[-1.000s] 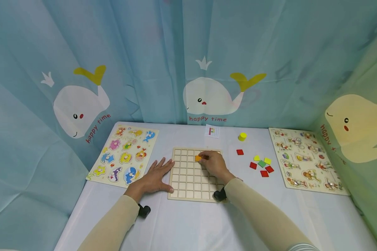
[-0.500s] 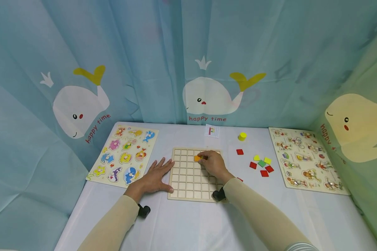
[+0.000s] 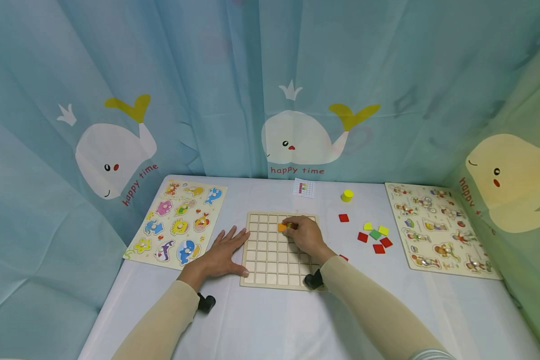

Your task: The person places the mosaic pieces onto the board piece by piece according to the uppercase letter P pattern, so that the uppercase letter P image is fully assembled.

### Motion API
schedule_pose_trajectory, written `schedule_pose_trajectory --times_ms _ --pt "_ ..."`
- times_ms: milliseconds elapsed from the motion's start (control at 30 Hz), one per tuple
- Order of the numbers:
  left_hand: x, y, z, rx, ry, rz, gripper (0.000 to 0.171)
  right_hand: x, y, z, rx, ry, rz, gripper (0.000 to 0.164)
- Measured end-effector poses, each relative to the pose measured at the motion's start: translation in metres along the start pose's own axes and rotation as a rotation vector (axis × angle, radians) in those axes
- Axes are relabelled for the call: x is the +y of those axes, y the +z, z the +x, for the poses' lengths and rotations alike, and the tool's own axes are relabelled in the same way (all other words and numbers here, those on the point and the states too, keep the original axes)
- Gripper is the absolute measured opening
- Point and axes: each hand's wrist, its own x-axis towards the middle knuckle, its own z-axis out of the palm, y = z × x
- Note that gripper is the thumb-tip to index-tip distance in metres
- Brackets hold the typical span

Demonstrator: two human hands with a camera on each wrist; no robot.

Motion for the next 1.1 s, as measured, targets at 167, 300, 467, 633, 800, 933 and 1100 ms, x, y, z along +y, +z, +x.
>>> schedule_pose_trajectory --times_ms 167,300,467,633,800,933,1100 --pt "0.000 0.000 0.000 0.000 -0.001 -0.005 0.114 0.001 -0.001 0.000 0.015 0.002 0.037 0.029" --pt "0.000 0.000 -0.001 0.000 0.002 -0.009 0.114 0.002 -0.003 0.000 0.030 -0.017 0.075 0.030" --pt "0.001 -0.001 -0.002 -0.004 0.005 -0.005 0.113 -0.003 -0.012 -0.003 0.044 -0.041 0.122 0.030" --pt "0.001 0.000 -0.001 -0.002 0.005 0.000 0.113 -0.004 -0.026 -0.009 0.071 -0.041 0.135 0.028" --pt "0.001 0.000 -0.001 -0.008 0.007 0.009 0.114 0.004 -0.042 -0.018 0.098 -0.009 0.151 0.029" --pt "0.001 0.000 0.000 -0.008 0.005 0.006 0.113 0.018 -0.059 -0.027 0.122 0.017 0.154 0.032" --pt "0.000 0.000 0.000 -0.006 0.004 0.011 0.113 0.039 -0.077 -0.040 0.159 0.044 0.142 0.037"
